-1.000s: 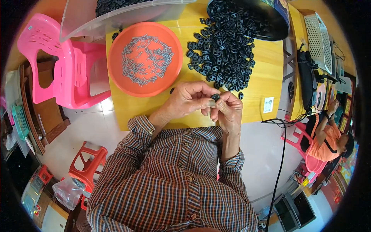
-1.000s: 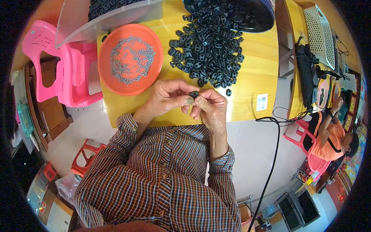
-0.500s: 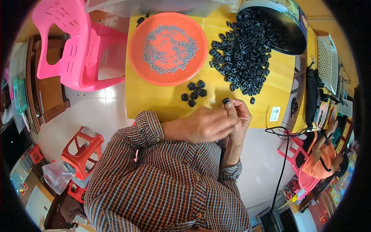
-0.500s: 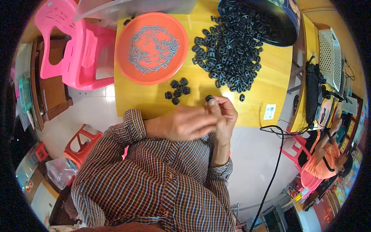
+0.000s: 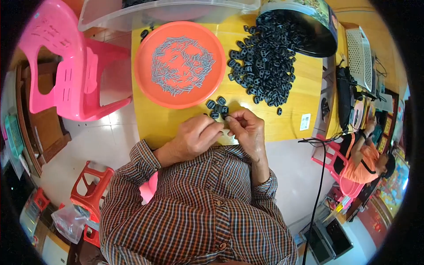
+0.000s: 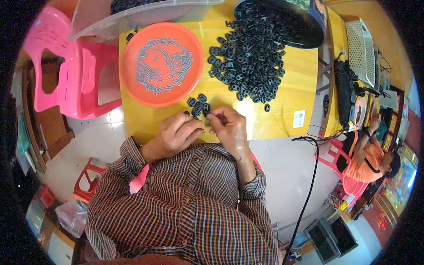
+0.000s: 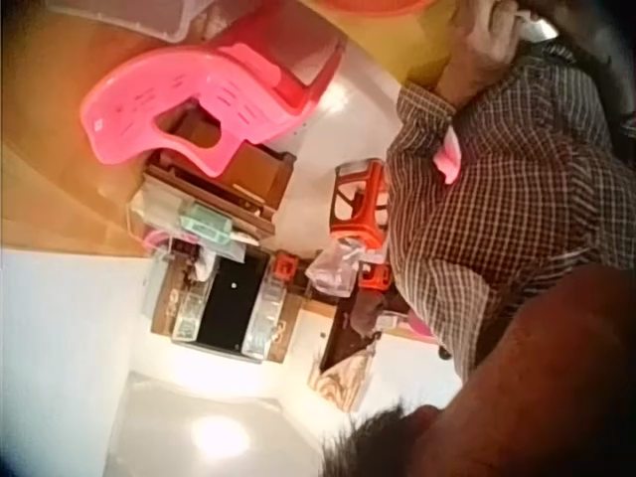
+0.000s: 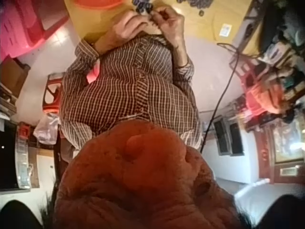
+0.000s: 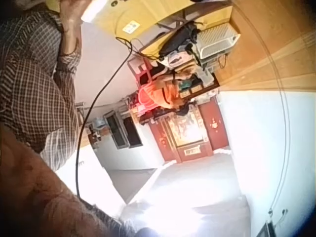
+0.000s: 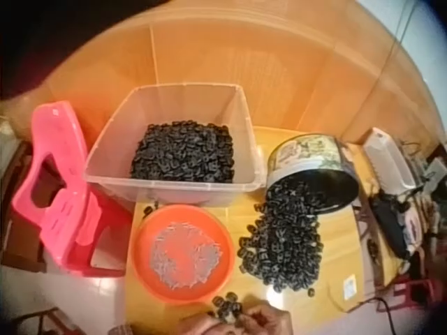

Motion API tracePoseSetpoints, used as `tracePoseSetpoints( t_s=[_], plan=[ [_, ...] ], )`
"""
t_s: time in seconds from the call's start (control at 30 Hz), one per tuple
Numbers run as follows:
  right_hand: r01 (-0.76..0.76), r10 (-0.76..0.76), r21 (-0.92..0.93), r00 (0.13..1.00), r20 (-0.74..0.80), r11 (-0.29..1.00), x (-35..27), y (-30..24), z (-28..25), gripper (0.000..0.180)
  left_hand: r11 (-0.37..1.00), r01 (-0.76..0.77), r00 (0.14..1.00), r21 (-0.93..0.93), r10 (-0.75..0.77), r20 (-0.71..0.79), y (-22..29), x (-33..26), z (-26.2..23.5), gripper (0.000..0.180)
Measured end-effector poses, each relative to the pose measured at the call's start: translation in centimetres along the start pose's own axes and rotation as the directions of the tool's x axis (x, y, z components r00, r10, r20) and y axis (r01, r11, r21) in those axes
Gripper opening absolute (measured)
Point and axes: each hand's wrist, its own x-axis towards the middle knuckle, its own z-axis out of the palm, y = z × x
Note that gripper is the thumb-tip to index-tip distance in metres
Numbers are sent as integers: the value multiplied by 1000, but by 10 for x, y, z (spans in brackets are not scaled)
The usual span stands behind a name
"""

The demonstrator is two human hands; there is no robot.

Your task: Assembling small black plastic components by hand at a table.

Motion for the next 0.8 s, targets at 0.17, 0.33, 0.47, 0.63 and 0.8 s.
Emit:
tracePoseSetpoints(
  t_s=[0.17, 0.33, 0.47, 0.63, 0.8],
  plan=[
    [2, -2, 13, 999, -39, 1000, -3, -3, -1, 8, 997, 80, 997, 0, -80, 6, -7, 4, -2, 24],
    [92, -90, -9, 939, -331, 996, -3, 10, -14, 7, 996, 81, 996, -25, -81, -30, -13, 4, 1, 25],
    [220, -371, -353, 813, -449, 909, 11, 14, -22, 9, 995, 87, 996, -38, -88, -22, -14, 4, 2, 25],
    [261, -556, -584, 723, -410, 769, 28, 0, -15, 16, 995, 93, 995, -39, -94, -25, -16, 5, 3, 25],
    [232, -584, -657, 715, -385, 717, 33, 0, -10, 15, 996, 79, 995, -36, -81, -58, -16, 6, 3, 26]
  ],
)
